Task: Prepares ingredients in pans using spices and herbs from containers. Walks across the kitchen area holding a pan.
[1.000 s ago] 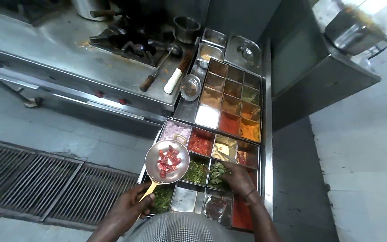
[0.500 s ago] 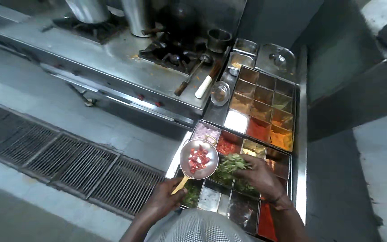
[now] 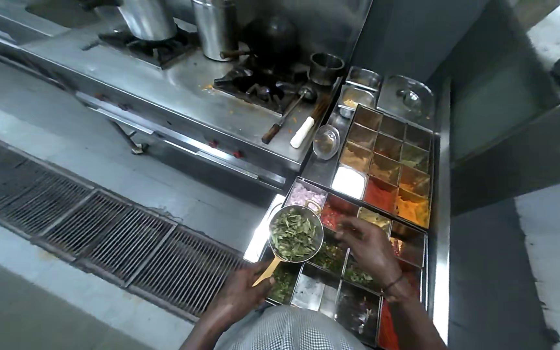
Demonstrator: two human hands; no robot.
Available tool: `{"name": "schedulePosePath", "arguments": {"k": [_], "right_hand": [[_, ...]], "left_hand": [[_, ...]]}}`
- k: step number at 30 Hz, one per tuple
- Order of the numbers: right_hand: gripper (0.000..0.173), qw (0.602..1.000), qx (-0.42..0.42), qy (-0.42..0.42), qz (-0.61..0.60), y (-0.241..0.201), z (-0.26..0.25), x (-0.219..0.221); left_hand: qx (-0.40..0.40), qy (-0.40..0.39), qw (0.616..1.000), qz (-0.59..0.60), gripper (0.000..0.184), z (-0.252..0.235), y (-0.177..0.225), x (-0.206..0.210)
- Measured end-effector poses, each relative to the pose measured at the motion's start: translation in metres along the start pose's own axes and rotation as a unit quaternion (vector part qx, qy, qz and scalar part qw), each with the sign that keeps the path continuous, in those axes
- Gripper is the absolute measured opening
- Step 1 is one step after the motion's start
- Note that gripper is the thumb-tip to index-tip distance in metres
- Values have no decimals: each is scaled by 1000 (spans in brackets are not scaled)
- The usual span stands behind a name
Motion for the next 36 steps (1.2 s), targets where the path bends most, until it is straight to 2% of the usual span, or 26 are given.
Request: {"name": "schedulePosePath", "arguments": {"k": [6,10,12,17,22,24,26,28,30,33,36], "right_hand": [[13,988,85,106,-79,97,22,-45],[13,975,142,131,-107,141,48,-50],[13,970,165,136,-118,155,60,-49],[13,967,166,152,-117,169,80,-50],[16,971,78,190,-124,165,85,-53],[29,982,48,158,-93,161,77,-46],[50,990,42,123,-55,159,67,-41],[54,991,39,119,-49,158,60,-43],[44,991,39,116,-58,161,58,-51],[15,990,13,126,-68,164,55,-59],[7,990,8,123,-73,167,51,-59]], "left_hand": [[-3,-5,999,37,38,-7,3,5],[-23,-4,998,64,29,-15,6,12],[-17,21,997,70,24,-19,3,11],[33,80,993,74,27,-12,5,1],[73,146,982,94,32,13,18,-23],[88,183,974,102,33,24,24,-36],[100,219,964,109,33,35,30,-47],[114,245,956,117,33,45,34,-55],[122,265,949,122,34,56,34,-58],[116,316,932,137,32,73,30,-59],[94,344,924,139,31,86,23,-54]]}}
Point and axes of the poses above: each hand's wrist, its own z-axis away from the middle knuckle, its own x-axis out of the palm, y = z × x, the point moved 9 cm from there along -z, towards the middle knuckle, and after that the axes turned 9 degrees about x, right-handed, at the moved point
